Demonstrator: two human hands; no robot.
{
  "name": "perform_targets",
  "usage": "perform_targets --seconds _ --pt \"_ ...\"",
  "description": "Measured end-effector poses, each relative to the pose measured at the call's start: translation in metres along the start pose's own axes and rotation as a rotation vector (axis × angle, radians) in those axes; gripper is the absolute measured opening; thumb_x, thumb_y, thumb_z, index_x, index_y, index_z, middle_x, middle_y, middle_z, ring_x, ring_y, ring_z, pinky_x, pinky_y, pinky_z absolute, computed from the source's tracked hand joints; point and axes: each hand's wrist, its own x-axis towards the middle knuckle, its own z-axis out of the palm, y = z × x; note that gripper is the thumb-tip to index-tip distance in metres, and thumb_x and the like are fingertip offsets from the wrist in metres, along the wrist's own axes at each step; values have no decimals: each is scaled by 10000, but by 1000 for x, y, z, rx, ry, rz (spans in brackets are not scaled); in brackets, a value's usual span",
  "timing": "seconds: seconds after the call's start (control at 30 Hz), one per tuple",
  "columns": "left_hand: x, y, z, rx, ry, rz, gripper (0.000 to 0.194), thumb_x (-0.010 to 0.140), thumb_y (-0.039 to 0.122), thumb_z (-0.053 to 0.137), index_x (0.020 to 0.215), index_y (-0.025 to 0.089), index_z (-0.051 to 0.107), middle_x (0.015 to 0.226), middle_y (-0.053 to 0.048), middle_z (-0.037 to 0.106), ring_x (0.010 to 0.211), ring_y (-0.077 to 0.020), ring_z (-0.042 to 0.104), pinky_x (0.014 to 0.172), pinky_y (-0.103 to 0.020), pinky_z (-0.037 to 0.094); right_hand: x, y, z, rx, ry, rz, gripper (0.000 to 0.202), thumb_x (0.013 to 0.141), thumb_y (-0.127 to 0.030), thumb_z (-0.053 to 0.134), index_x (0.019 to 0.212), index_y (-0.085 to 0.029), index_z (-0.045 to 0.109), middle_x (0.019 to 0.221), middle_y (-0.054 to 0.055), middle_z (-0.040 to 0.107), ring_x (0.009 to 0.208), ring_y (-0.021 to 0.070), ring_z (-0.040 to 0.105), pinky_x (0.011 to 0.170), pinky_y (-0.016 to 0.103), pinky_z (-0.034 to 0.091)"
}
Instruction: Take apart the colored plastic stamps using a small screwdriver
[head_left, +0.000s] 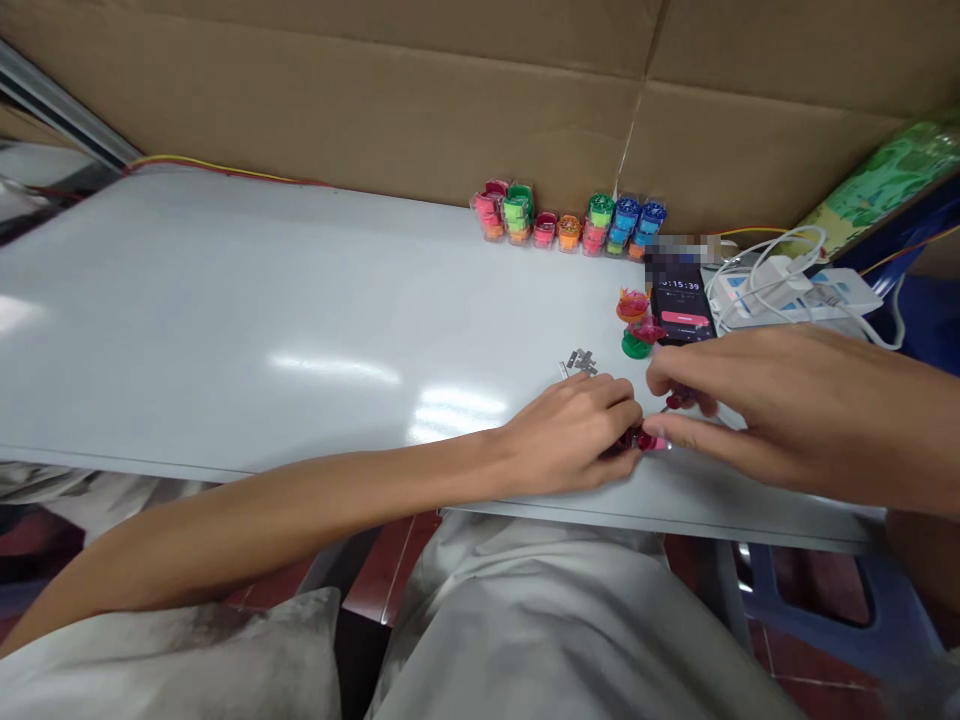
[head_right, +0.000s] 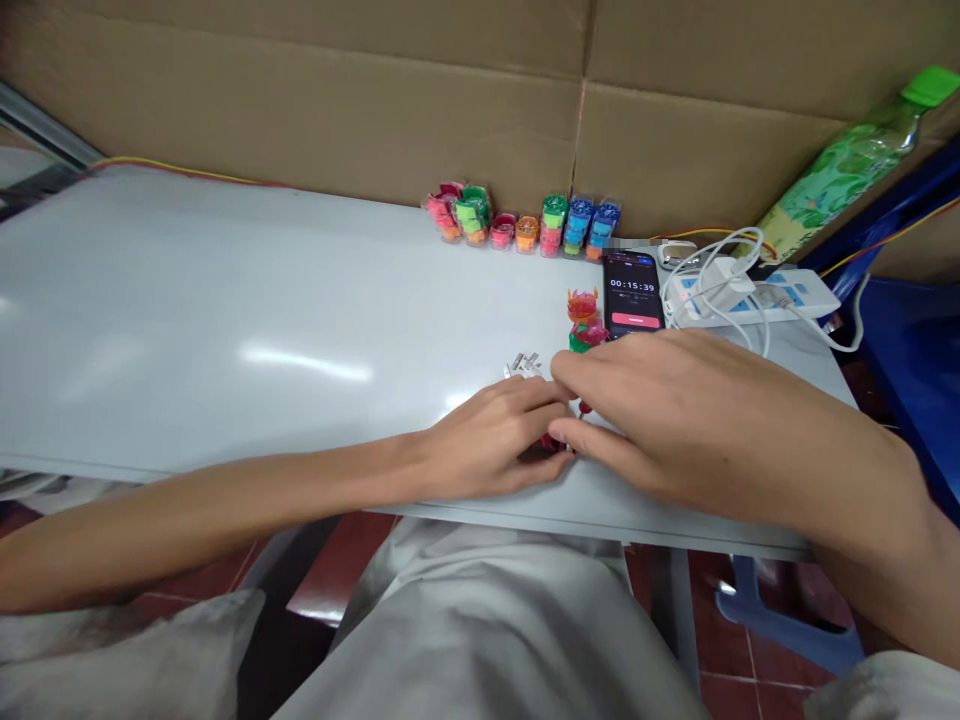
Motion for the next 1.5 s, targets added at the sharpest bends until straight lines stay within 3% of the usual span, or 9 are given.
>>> perform_targets --seconds 0.2,0.37,0.57,0.73,0.9,1.0,1.23,1.33,1.5 --pt "0 0 1 14 18 17 277 1034 328 567 1128 126 730 1110 -127 732 967 -263 690 889 -407 570 4 2 -2 78 -148 -46 41 1007 -241 567 1001 -251 606 857 -1 686 709 180 590 641 318 344" --pt "1 2 -2 6 -4 -3 293 1033 326 546 1096 114 738 1091 -126 728 952 -266 691 865 -407 578 4 3 0 13 -142 -17 125 1028 -268 557 911 -246 597 740 -18 630 600 162 505 607 325 287" --pt "1 3 -2 -2 -14 -8 277 1001 329 571 1082 119 733 1053 -121 732 920 -266 694 851 -419 582 5 2 1 81 -129 -32 45 983 -244 595 940 -251 588 868 -5 663 752 178 584 677 317 350" --pt "1 0 -1 -33 -15 -10 270 998 321 576 1107 125 727 1102 -136 737 996 -287 711 886 -422 586 7 0 -2 79 -163 -58 129 1037 -266 531 928 -257 600 823 -13 656 670 169 534 640 332 312" --pt "-1 0 -11 -62 -83 38 288 990 305 615 1184 118 717 1161 -146 729 1061 -298 699 974 -433 570 1 -1 -11 50 -69 -13 107 1003 -249 549 907 -265 594 790 -13 636 654 173 545 613 341 340" --pt "-2 1 -23 -109 -134 40 249 1022 265 599 1193 123 710 1110 -130 727 999 -264 693 899 -390 560 -4 0 -17 6 24 -47 67 965 -231 569 944 -273 616 766 -21 636 595 169 521 588 355 340" --pt "-1 -20 -50 -593 144 -462 311 1113 299 473 1068 128 729 845 -58 732 700 -158 677 698 -301 535 5 -9 -20 -250 426 -7 38 989 -244 614 954 -254 626 840 8 750 670 208 634 586 401 357" --pt "2 -32 -57 -823 174 -571 310 1106 261 487 915 115 682 810 -67 727 648 -135 671 676 -282 565 17 -2 -9 -273 544 -19 30 980 -223 654 1005 -237 655 926 23 777 785 216 702 665 384 424" --pt "7 -41 -57 -933 157 -652 232 1103 207 503 926 126 630 773 -67 741 614 -124 678 643 -262 568 32 19 10 -138 413 -74 73 985 -185 610 1018 -235 650 968 37 764 812 225 717 686 382 458"
